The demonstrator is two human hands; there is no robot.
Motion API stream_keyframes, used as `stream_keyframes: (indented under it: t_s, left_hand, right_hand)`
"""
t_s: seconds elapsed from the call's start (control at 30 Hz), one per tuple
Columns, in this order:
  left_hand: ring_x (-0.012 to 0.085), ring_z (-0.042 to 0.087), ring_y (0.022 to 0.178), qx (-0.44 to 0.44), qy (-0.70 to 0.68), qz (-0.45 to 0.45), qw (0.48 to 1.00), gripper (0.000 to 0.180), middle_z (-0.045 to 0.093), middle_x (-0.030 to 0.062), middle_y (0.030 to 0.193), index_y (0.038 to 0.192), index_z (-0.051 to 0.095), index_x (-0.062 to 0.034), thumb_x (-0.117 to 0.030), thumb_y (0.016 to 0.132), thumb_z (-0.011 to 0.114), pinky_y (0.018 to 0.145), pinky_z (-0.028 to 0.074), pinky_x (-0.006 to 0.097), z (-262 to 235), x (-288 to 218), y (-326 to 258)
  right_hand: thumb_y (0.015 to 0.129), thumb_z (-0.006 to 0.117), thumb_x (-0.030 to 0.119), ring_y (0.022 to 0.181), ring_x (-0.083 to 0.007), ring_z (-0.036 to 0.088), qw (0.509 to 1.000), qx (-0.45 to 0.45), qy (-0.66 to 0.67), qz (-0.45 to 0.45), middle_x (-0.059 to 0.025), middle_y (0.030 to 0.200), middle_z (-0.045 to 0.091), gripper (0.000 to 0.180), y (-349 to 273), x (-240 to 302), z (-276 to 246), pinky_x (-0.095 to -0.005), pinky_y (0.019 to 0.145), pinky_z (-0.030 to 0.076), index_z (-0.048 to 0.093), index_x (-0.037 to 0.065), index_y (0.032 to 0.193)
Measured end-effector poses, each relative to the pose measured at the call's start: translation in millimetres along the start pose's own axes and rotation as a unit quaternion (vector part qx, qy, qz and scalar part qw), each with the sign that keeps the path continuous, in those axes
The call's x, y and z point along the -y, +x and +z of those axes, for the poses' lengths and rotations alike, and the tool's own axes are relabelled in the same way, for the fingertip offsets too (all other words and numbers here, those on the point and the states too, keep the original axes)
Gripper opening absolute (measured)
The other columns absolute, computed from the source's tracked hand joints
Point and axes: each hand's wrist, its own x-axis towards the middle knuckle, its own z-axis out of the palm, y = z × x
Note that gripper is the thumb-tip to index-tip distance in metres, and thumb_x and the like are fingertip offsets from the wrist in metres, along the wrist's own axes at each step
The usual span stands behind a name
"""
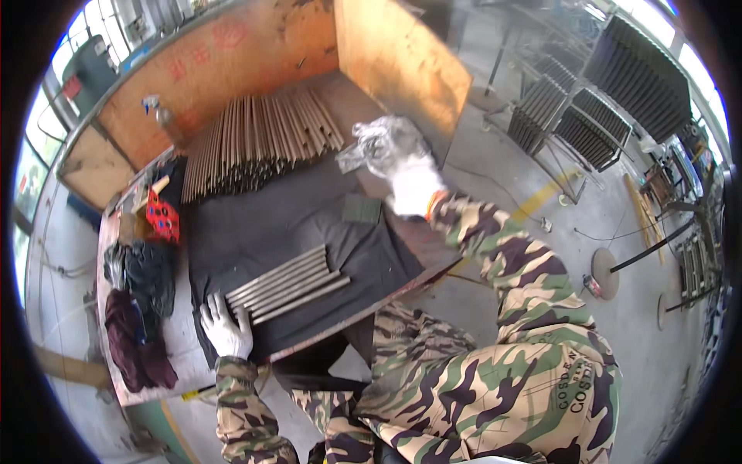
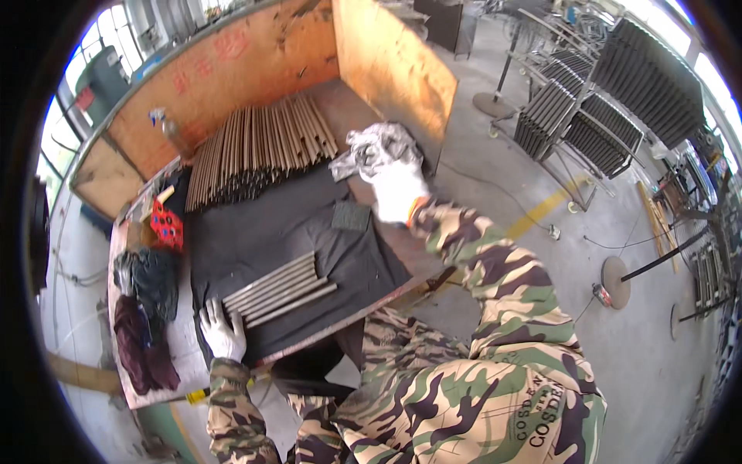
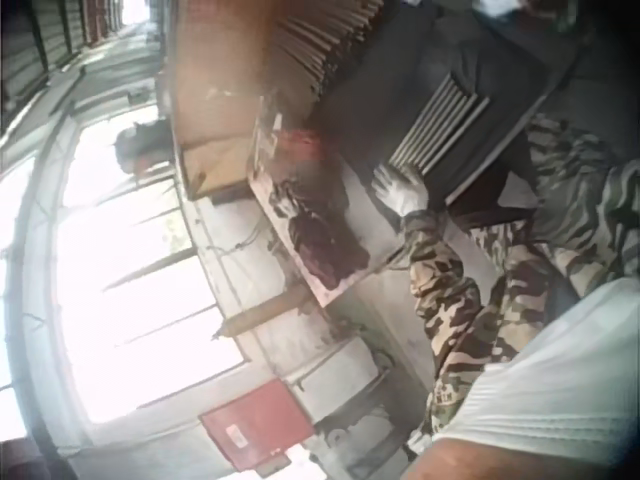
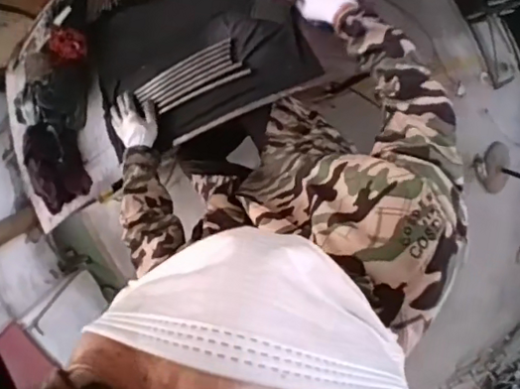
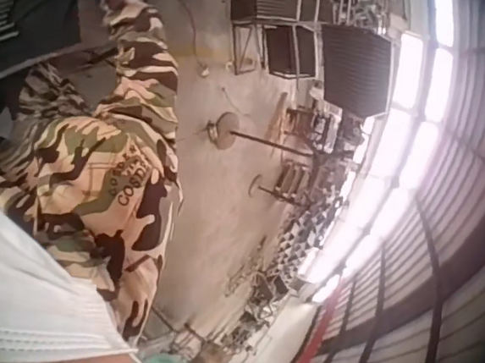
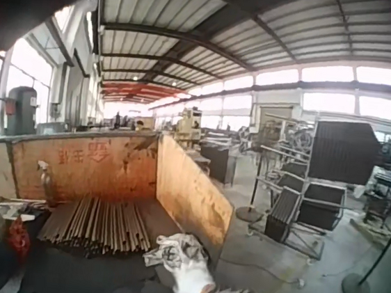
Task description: Polish a set of curved metal tubes using a handheld pneumatic orbital sander.
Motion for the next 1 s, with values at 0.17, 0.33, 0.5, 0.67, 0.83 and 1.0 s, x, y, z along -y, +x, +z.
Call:
stream_keyframes:
  t_s: [0.17,0.33,0.5,0.67,0.83,1.0]
  left_hand:
    - [0.0584,0.035,0.149,0.093,-0.047,0.029,0.994,0.099,0.046,0.0305,0.16,0.157,0.046,0.0017,-0.055,0.082,0.078,0.123,0.027,0.064,-9.7,-2.0,6.5]
    - [0.0502,0.048,0.142,0.163,-0.017,0.105,0.981,0.104,0.056,0.0294,0.151,0.152,0.052,0.0029,-0.049,0.069,0.087,0.122,0.035,0.059,-40.7,-16.8,48.4]
    - [0.0453,0.06,0.129,0.231,-0.069,0.055,0.969,0.115,0.062,0.0277,0.142,0.147,0.058,0.0015,-0.04,0.047,0.098,0.112,0.049,0.049,-44.5,6.5,73.4]
    - [0.0419,0.061,0.123,0.26,-0.048,0.034,0.964,0.108,0.065,0.0214,0.127,0.132,0.065,-0.0015,-0.037,0.036,0.101,0.106,0.052,0.051,-50.9,-19.8,85.7]
    - [0.0433,0.064,0.115,0.236,-0.034,0.068,0.969,0.101,0.066,0.0219,0.123,0.125,0.066,-0.0009,-0.033,0.036,0.101,0.1,0.055,0.05,-51.8,-27.2,90.3]
    - [0.0446,0.063,0.114,0.294,-0.027,0.009,0.956,0.093,0.067,0.0245,0.118,0.117,0.068,0.0057,-0.037,0.041,0.1,0.102,0.053,0.051,-59.6,-8.4,66.5]
  right_hand:
    - [0.073,0.074,0.033,0.086,-0.0425,0.071,0.962,-0.016,0.229,-0.148,-0.0205,0.09,0.072,0.034,-20.9,119.2,-7.6,-0.0545,0.078,0.058,0.076,0.007,0.095]
    - [0.07,0.086,0.052,0.128,-0.0348,0.056,0.944,0.013,0.251,-0.213,-0.0159,0.13,0.063,0.082,-14.9,184.8,46.1,-0.051,0.11,0.043,0.063,0.006,0.134]
    - [0.057,0.091,0.06,0.121,-0.0346,0.061,0.949,0.022,0.233,-0.209,-0.0152,0.125,0.068,0.084,16.7,214.7,68.7,-0.0507,0.099,0.054,0.072,0.011,0.123]
    - [0.042,0.1,0.062,0.122,-0.0292,0.06,0.959,0.126,0.191,-0.167,-0.011,0.125,0.068,0.087,30.3,215.5,55.5,-0.0426,0.096,0.055,0.08,0.013,0.111]
    - [0.04,0.101,0.06,0.109,-0.0289,0.069,0.968,0.085,0.178,-0.157,-0.009,0.108,0.076,0.08,30.1,214.1,52.1,-0.043,0.089,0.058,0.083,0.013,0.102]
    - [0.039,0.099,0.058,0.079,-0.0268,0.078,0.943,0.057,0.235,-0.229,-0.0088,0.082,0.08,0.064,31.2,244.6,77.6,-0.0412,0.071,0.061,0.084,0.012,0.081]
